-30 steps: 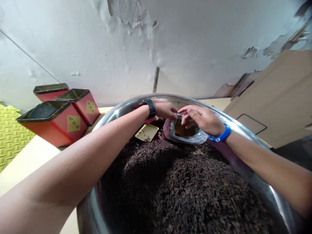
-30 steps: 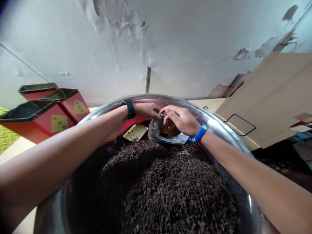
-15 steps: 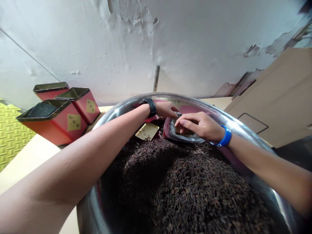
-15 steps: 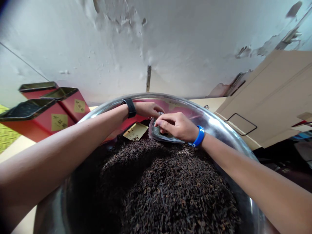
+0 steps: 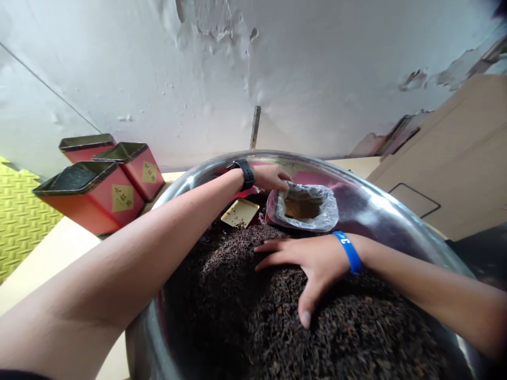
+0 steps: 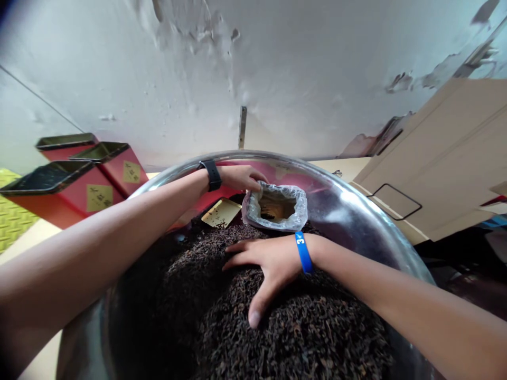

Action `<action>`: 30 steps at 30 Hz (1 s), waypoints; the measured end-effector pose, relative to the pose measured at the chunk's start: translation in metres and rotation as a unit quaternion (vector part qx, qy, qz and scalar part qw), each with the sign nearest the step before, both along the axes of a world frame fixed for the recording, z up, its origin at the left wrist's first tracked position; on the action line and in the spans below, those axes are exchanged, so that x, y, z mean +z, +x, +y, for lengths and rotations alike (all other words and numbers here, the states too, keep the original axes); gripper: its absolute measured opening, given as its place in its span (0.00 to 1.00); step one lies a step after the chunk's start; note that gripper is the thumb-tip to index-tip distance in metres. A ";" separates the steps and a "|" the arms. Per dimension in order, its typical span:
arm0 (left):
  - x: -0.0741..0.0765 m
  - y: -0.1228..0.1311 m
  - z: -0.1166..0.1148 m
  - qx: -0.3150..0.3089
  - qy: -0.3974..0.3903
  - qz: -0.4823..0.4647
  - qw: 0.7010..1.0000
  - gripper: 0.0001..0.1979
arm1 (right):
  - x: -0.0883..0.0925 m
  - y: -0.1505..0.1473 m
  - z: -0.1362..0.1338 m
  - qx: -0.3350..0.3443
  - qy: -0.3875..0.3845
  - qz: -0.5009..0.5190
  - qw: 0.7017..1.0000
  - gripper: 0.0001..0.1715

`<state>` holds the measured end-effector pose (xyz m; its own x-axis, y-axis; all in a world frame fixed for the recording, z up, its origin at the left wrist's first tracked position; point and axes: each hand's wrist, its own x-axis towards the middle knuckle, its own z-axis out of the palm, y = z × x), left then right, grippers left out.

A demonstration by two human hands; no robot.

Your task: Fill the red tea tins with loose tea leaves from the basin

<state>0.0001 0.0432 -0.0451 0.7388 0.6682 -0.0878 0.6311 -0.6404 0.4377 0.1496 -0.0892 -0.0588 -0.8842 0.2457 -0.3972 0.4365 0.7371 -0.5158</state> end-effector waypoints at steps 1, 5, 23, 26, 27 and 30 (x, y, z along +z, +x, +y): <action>0.000 0.000 0.000 -0.001 0.000 -0.002 1.000 0.26 | -0.002 0.000 -0.001 0.004 -0.007 -0.018 1.000 0.55; -0.001 0.000 0.000 -0.012 0.006 -0.013 1.000 0.25 | -0.002 -0.001 -0.005 0.014 -0.004 -0.019 1.000 0.57; -0.001 0.002 -0.002 0.005 -0.001 -0.011 1.000 0.25 | -0.002 -0.002 -0.003 0.030 0.051 0.012 0.998 0.37; 0.000 0.001 -0.001 0.007 0.000 -0.010 1.000 0.25 | -0.001 -0.002 -0.003 0.043 0.064 0.038 0.996 0.30; 0.000 0.001 -0.001 0.009 -0.002 -0.008 1.000 0.26 | -0.002 -0.002 -0.002 0.046 0.065 0.048 0.996 0.29; 0.001 0.001 -0.002 0.009 -0.003 0.001 1.000 0.25 | -0.002 -0.002 -0.001 0.052 0.062 0.070 0.994 0.24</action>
